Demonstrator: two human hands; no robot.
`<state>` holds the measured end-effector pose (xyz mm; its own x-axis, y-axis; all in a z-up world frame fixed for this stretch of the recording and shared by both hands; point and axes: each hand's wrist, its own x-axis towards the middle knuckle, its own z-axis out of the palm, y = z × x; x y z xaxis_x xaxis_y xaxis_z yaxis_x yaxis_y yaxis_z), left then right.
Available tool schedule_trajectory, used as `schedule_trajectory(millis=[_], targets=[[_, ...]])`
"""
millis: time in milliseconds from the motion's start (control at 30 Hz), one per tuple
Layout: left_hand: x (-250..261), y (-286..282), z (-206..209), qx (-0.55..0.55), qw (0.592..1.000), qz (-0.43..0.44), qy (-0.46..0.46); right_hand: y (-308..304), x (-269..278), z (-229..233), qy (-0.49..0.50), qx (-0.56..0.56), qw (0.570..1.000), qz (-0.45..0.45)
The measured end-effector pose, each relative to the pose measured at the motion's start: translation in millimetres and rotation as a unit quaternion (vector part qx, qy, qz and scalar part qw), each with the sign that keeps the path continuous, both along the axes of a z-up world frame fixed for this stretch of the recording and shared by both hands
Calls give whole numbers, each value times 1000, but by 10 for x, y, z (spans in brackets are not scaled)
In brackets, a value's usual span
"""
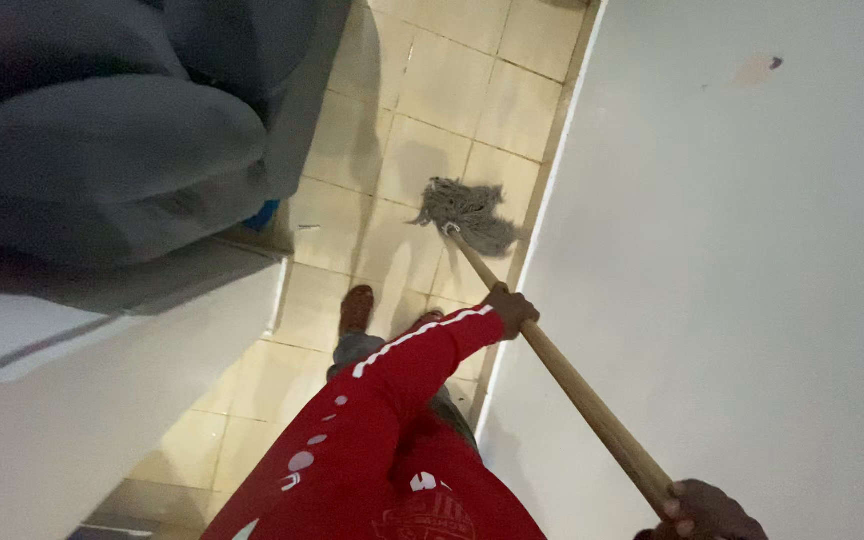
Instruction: The person mops a tiled floor using a mop. They move the mop across the hallway and living room surfaces, dip it into a blue bucket of water, and pick up a small piece of paper by hand.
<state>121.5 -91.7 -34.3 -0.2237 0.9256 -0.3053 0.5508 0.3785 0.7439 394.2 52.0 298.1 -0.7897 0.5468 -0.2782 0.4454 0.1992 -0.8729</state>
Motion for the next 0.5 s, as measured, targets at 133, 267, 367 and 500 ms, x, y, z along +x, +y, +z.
schedule_trajectory(millis=[133, 267, 367, 500], targets=[[-354, -437, -350, 0, 997, 46, 68, -589, -191, -136, 171, 63, 974, 133], [-812, -818, -675, 3, 988, 82, 128, -1532, -735, -229, 211, 4, 977, 27], [-1111, -1152, -810, -24, 983, 158, 95, -1985, -1218, -415, 361, 54, 927, -92], [-1156, -1599, -831, 80, 935, 320, 127, -2105, -1515, -377, 307, -18, 951, 36]])
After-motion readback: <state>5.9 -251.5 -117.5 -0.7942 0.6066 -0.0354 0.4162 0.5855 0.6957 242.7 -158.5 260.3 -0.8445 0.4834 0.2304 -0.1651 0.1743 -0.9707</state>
